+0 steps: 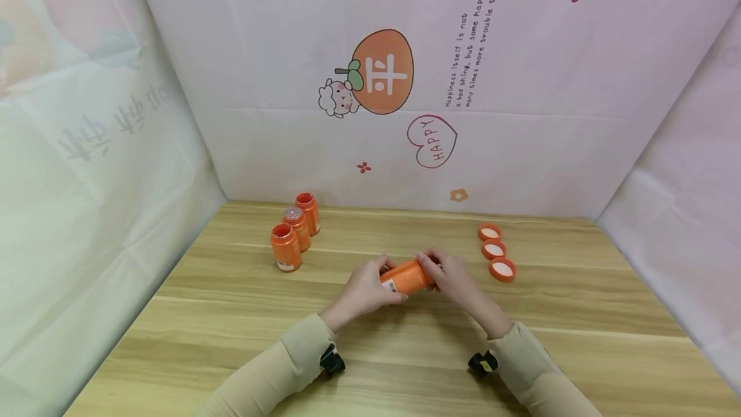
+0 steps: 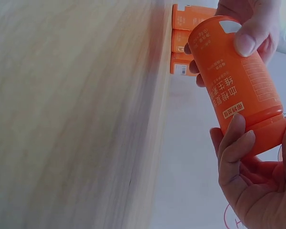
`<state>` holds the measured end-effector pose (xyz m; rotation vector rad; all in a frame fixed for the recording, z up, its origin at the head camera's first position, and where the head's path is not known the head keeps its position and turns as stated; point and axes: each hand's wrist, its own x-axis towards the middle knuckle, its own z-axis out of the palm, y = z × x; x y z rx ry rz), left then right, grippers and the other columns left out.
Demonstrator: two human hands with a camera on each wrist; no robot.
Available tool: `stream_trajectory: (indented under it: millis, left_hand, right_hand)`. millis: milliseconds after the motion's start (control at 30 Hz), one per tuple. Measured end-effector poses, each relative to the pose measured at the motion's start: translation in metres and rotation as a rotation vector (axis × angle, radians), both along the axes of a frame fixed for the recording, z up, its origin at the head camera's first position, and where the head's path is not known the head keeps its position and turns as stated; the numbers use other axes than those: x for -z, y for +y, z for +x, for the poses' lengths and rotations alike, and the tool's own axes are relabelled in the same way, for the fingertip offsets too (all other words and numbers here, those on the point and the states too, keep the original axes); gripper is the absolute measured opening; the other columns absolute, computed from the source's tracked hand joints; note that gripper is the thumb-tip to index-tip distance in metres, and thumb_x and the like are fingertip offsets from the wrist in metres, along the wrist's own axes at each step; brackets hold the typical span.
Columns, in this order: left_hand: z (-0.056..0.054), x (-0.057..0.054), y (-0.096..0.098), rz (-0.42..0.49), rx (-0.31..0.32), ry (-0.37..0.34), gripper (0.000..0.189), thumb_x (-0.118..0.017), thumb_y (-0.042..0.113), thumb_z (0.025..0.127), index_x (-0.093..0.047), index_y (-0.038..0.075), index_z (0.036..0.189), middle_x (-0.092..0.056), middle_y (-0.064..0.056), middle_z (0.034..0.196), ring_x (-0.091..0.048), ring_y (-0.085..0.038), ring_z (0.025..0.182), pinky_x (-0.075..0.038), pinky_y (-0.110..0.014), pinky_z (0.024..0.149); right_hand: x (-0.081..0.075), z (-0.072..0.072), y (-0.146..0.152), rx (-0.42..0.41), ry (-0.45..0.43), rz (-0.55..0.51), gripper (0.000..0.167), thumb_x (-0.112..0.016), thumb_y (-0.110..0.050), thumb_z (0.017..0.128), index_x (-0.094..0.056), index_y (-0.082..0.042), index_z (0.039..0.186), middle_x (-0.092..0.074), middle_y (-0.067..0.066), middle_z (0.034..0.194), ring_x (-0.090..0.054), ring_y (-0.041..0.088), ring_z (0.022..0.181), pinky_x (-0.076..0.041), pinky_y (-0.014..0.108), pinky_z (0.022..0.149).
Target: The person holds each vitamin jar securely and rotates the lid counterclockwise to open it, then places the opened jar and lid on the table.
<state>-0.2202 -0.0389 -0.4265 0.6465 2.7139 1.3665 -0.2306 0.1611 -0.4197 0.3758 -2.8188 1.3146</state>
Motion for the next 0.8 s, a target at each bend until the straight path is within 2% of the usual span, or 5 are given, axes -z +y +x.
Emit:
stream_trajectory:
  millis: [333, 533, 800]
  left_hand:
    - [0.0019, -0.0027, 0.0021, -0.1, 0.025, 0.039, 0.054, -0.086, 0.024, 0.066, -0.06, 0.01, 0.112, -0.065, -0.001, 0.095, -0.055, -0.009, 0.075, -0.047, -0.023, 0.065]
    - [0.0023, -0.0027, 0.0041, -0.054, 0.007, 0.032, 0.054, -0.086, 0.021, 0.066, -0.063, 0.009, 0.114, -0.067, -0.002, 0.097, -0.057, -0.009, 0.076, -0.048, -0.024, 0.066]
    - [0.0009, -0.0018, 0.004, -0.013, 0.013, 0.023, 0.051, -0.085, 0.017, 0.066, -0.066, 0.009, 0.112, -0.067, 0.0, 0.094, -0.056, -0.01, 0.075, -0.047, -0.024, 0.066]
  right_hand:
    - [-0.0022, 0.0002, 0.0, 0.036, -0.061, -0.033, 0.047, -0.044, -0.049, 0.097, -0.062, -0.006, 0.099, -0.057, 0.006, 0.067, -0.054, 0.016, 0.052, -0.046, 0.027, 0.049]
    - [-0.0015, -0.0002, 0.0003, 0.025, -0.034, -0.019, 0.046, -0.043, -0.049, 0.097, -0.061, -0.006, 0.097, -0.056, 0.005, 0.066, -0.053, 0.015, 0.052, -0.046, 0.027, 0.049]
    - [-0.0008, 0.0007, 0.0008, 0.015, 0.01, 0.024, 0.044, -0.042, -0.047, 0.098, -0.061, -0.008, 0.095, -0.055, 0.003, 0.064, -0.052, 0.015, 0.051, -0.045, 0.027, 0.049]
